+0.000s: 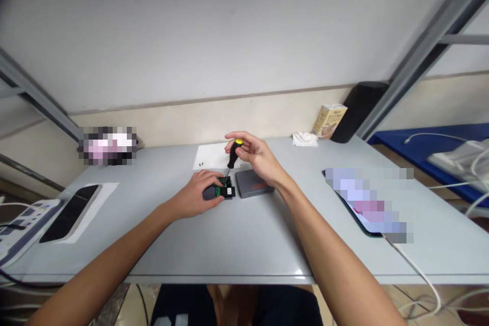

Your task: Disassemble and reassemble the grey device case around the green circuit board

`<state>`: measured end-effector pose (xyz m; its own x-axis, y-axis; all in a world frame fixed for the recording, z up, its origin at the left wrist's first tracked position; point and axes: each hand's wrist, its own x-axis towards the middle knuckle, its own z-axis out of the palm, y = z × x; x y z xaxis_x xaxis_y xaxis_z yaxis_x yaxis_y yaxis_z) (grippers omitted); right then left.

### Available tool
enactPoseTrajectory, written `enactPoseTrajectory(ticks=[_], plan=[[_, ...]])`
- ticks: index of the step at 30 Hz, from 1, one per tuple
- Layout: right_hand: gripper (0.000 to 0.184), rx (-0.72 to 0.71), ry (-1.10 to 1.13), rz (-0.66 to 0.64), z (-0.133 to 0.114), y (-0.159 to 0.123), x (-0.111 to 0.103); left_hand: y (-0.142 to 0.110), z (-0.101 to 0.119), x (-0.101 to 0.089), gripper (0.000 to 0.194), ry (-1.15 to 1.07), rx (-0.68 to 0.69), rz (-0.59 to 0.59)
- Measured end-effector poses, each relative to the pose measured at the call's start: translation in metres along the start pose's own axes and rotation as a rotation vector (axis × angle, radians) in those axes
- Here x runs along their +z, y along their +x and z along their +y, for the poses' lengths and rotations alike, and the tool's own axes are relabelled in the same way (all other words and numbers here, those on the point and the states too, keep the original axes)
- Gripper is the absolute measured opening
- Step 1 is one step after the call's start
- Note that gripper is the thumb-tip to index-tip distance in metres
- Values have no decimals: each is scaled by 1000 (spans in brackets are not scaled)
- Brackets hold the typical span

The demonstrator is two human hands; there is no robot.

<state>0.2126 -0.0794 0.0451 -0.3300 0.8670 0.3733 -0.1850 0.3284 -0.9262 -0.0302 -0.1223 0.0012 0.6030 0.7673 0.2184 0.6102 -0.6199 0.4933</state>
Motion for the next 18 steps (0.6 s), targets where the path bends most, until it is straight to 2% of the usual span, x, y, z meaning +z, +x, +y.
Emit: enactPoseTrajectory(ticks=[2,7,12,16,18], plan=[[21,4,33,-19,-1,0,1,0,0,0,16,-10,0,3],[18,-29,-120,102,0,-1,2,0,1,-1,15,-10,-4,0],[22,-3,-16,-2,3,-1,1,-1,0,0,16,-7,-7,-2],[18,-26,-84,81,3,-1,3,0,1,0,15,1,2,10],[22,-15,-49,58,2,0,5,0,1,0,15,10,-1,8]])
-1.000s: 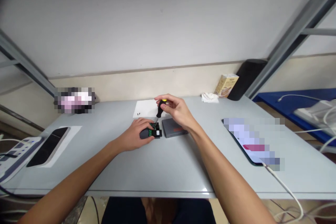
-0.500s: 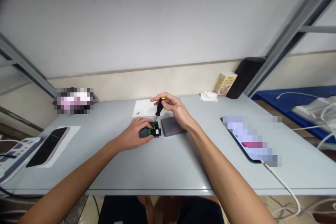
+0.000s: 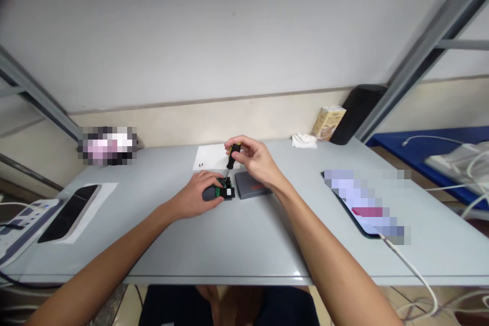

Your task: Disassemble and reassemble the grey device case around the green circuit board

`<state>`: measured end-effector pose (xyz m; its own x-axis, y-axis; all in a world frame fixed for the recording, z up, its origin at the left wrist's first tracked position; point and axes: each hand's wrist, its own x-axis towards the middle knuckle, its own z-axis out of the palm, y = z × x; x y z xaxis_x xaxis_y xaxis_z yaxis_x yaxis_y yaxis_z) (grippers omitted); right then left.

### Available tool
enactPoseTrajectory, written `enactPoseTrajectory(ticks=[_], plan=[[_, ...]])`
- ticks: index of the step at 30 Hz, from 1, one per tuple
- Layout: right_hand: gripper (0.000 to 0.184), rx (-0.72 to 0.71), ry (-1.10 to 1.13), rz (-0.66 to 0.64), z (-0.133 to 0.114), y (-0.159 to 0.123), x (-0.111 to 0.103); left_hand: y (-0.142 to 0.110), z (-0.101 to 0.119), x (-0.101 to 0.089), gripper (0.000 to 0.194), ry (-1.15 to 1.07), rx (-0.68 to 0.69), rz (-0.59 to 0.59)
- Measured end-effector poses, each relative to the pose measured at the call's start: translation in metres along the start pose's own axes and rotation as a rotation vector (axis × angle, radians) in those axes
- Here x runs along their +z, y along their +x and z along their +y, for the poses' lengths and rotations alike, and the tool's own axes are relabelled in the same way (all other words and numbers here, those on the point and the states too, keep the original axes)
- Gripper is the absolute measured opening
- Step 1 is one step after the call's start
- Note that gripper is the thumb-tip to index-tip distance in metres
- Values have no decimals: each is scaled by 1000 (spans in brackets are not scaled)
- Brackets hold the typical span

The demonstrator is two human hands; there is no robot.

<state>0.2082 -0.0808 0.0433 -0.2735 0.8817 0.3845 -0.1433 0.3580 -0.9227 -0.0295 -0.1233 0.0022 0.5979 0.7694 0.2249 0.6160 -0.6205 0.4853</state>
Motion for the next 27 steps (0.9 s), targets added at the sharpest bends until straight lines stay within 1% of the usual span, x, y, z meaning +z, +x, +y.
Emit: enactPoseTrajectory(ticks=[2,3,4,6,8,9,11,13,14,16,18,19,22,23,25,27], plan=[[27,26,65,-62,-1,0,1,0,1,-1,15,4,-2,-5],[27,31,83,-69,-1,0,1,0,1,-1,15,4,-2,-3],[24,28,76,-54,0,0,2,0,1,-1,15,4,-1,-2],[20,1,4,26,0,0,2,0,1,-1,15,4,2,-2],[21,-22,-54,76,1,0,1,0,0,0,16,3,3,-5],[23,-19,-49,60,0,0,1,-1,0,0,16,2,1,-8],[30,4,12,-24,0,0,-1,0,0,-1,16,2,-3,-10],[31,20,46,-78,0,0,-1,0,1,-1,16,5,-4,-6],[28,19,33,-67,0,0,-1,0,1,-1,16,8,-2,-3],[23,4,-23,2,2,0,1,0,1,-1,16,16,3,0],[24,-8,-43,42,2,0,1,0,1,-2,17,21,4,-2],[25,-7,-26,30,2,0,1,0,1,-2,17,22,4,-3],[29,23,51,-60,2,-1,1,0,1,-1,16,21,4,-2],[27,26,51,-60,1,-1,0,0,1,-1,16,20,6,1],[20,9,12,-9,2,-1,0,0,0,0,15,18,12,8],[19,-10,-6,21,3,-1,-1,0,-1,1,15,14,15,14]])
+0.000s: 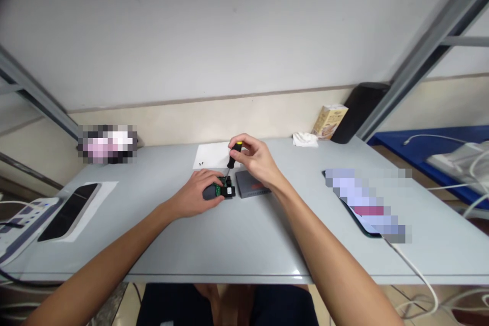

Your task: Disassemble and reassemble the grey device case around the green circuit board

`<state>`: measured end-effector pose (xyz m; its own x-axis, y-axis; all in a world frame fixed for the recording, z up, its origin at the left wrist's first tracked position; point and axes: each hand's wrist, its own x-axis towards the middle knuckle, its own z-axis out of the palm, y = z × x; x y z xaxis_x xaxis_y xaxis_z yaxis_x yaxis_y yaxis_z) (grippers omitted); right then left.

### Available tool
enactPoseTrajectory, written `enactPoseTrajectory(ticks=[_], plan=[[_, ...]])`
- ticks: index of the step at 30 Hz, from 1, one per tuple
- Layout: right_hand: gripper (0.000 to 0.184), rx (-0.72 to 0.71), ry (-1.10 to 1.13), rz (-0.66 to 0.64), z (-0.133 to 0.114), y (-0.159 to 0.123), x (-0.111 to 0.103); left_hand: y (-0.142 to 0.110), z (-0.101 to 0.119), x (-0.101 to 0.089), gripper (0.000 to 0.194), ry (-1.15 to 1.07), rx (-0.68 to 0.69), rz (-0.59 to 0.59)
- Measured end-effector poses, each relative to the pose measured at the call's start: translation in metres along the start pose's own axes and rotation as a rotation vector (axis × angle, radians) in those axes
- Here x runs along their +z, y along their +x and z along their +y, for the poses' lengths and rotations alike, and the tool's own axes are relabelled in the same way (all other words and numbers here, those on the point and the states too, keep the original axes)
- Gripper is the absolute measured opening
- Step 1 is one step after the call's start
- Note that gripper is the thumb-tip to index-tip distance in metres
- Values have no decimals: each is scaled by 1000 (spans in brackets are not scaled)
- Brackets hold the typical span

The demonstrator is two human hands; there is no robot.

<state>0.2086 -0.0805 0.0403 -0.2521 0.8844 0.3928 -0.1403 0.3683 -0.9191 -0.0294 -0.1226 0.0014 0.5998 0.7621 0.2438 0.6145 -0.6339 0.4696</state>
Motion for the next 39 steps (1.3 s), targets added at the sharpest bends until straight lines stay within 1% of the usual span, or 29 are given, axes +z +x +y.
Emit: enactPoseTrajectory(ticks=[4,5,7,9,10,13,14,17,19,22,23,24,27,28,30,32,34,36,39], plan=[[27,41,93,-102,0,0,-1,0,-1,1,15,-6,-1,0],[26,46,87,-96,-1,0,-1,0,-1,1,15,-6,1,1],[20,33,23,-36,-2,0,-1,0,-1,0,15,-2,4,9],[19,9,-15,8,-2,0,-1,0,-1,1,14,1,7,11],[20,5,0,0,-2,0,-1,0,-2,1,15,0,8,12],[25,36,99,-79,0,1,-1,0,-3,2,15,-2,10,14],[25,40,104,-80,1,1,0,-1,-3,3,15,0,9,15],[21,2,29,18,2,1,1,0,-3,3,15,4,13,15],[22,-12,21,33,2,1,1,0,-2,2,15,4,16,15],[29,39,108,-72,0,1,0,0,-1,1,15,4,18,26],[28,50,125,-86,-1,1,0,0,-1,1,15,3,18,31],[25,49,123,-73,-1,1,0,0,0,1,15,3,16,34],[19,0,44,21,0,1,-1,0,-1,2,15,-3,17,42],[18,-14,17,28,0,1,-1,0,-2,2,15,-4,21,44],[18,-22,-8,-4,-1,0,-1,0,-3,3,14,-6,31,55],[23,-13,-5,-44,-4,-1,0,0,-4,4,14,-7,38,65],[22,-12,-3,-56,-6,-2,2,0,-4,5,15,-10,40,76],[18,-40,-25,-40,-7,-2,4,0,-5,5,15,-10,42,78],[13,-97,-65,27,-6,-2,7,0,-5,5,15,-8,44,76]])
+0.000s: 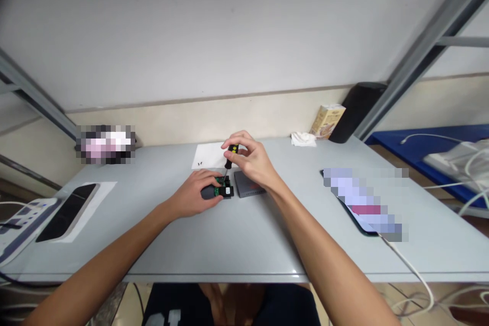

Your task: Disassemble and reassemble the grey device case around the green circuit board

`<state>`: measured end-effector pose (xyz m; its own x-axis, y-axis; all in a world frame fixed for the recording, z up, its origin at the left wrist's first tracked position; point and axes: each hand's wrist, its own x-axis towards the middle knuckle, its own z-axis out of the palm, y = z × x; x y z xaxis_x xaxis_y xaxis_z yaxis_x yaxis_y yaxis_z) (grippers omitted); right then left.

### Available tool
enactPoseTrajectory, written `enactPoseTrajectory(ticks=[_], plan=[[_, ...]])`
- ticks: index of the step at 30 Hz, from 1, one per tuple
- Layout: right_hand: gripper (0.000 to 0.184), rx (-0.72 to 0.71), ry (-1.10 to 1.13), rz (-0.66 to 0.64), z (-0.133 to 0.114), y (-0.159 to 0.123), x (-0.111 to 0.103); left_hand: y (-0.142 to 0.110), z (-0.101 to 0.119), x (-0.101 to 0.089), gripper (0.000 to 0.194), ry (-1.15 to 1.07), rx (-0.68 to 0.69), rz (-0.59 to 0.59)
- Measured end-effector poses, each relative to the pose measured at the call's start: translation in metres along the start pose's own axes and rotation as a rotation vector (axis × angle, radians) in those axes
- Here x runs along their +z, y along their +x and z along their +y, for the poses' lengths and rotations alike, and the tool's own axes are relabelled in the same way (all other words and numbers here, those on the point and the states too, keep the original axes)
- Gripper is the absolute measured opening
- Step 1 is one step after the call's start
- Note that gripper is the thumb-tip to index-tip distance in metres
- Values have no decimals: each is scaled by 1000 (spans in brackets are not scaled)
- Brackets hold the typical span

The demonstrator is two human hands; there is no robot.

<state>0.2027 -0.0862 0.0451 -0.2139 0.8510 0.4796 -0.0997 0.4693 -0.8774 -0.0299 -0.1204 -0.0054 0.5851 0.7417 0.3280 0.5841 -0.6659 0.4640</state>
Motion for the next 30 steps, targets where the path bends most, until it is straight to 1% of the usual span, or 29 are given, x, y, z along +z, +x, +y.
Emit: enactPoseTrajectory(ticks=[2,4,6,8,11,13,15,17,19,22,27,28,30], plan=[[17,15,39,-12,2,0,0,0,0,0,16,2,0,3],[25,64,114,-79,3,1,-2,0,0,0,15,7,-1,5],[23,90,154,-115,4,1,-3,0,1,-1,15,13,-1,3],[18,74,107,-81,4,1,-5,0,2,-1,14,17,-2,0],[16,41,7,-10,4,2,-5,0,3,-1,14,22,-3,2],[19,54,28,-29,3,2,-5,0,3,-1,14,21,-9,-4],[25,78,96,-89,2,1,-3,-1,3,-1,14,19,-16,-12],[24,80,118,-124,1,0,-1,-1,2,-1,14,25,-15,-20],[19,45,62,-90,2,0,1,-2,2,-1,14,39,-13,-23],[16,-3,-13,-20,3,1,0,-2,1,0,14,53,-12,-27],[23,87,84,-121,4,1,-8,-1,4,-2,12,52,-4,-28],[22,83,87,-112,4,1,-8,-1,5,-3,12,52,-5,-33],[19,48,53,-54,5,1,-7,-1,6,-3,12,55,-7,-41]])
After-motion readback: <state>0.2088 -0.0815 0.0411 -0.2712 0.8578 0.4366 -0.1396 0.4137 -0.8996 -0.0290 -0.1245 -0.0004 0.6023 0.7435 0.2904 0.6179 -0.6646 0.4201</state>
